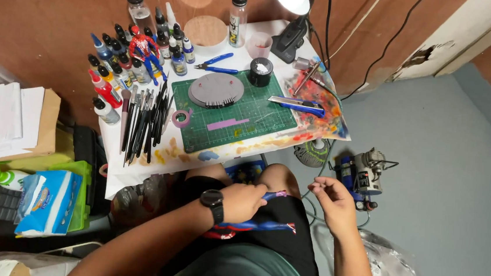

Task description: Applying masking tape to an action figure and cutting tape on a mat to prepare for painting or detailing.

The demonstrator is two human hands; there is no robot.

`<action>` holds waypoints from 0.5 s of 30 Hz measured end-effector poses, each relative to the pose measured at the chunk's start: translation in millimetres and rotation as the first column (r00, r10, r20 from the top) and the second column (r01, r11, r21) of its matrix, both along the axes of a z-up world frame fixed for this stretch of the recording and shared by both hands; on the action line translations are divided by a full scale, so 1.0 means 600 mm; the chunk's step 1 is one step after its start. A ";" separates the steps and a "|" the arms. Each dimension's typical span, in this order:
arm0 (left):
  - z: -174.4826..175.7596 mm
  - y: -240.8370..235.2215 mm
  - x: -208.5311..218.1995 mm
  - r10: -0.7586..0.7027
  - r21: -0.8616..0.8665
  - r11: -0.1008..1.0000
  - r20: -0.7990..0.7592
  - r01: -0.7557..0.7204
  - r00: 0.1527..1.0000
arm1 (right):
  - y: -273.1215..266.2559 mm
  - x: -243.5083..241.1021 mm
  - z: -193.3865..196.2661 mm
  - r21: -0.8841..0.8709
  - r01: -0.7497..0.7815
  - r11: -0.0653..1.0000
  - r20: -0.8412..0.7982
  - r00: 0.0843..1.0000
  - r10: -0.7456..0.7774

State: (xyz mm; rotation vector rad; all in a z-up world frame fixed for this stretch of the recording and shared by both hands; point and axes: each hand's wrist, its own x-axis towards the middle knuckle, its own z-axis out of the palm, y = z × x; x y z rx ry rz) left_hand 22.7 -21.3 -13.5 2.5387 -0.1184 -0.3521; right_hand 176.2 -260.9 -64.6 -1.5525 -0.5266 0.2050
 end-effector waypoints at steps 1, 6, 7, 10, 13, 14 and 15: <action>-0.014 -0.005 0.007 0.005 0.001 1.000 0.001 -0.005 1.000 | -0.001 -0.002 -0.005 0.001 -0.005 1.000 0.001 1.000 0.005; -0.050 -0.037 0.032 0.042 -0.048 0.997 -0.221 -0.054 0.974 | -0.009 0.002 -0.032 -0.120 -0.074 0.990 -0.143 0.988 0.057; -0.062 -0.038 0.034 0.053 -0.048 0.997 -0.219 -0.065 0.974 | -0.006 0.002 -0.031 -0.119 -0.085 0.989 -0.141 0.988 0.068; -0.081 -0.039 0.033 0.050 -0.013 0.998 -0.179 -0.054 0.982 | 0.007 -0.003 -0.029 -0.202 -0.085 0.976 -0.099 0.993 0.066; -0.070 -0.029 0.028 0.085 0.040 0.996 -0.157 -0.079 0.984 | 0.026 -0.005 -0.026 -0.147 -0.103 0.984 -0.111 0.990 0.087; -0.065 -0.024 0.023 0.094 0.055 0.995 -0.134 -0.088 0.986 | 0.031 -0.007 -0.021 -0.151 -0.109 0.982 -0.117 0.989 0.092; -0.059 -0.018 0.020 0.101 0.071 0.993 -0.111 -0.093 0.989 | 0.036 -0.009 -0.016 -0.154 -0.113 0.982 -0.123 0.988 0.094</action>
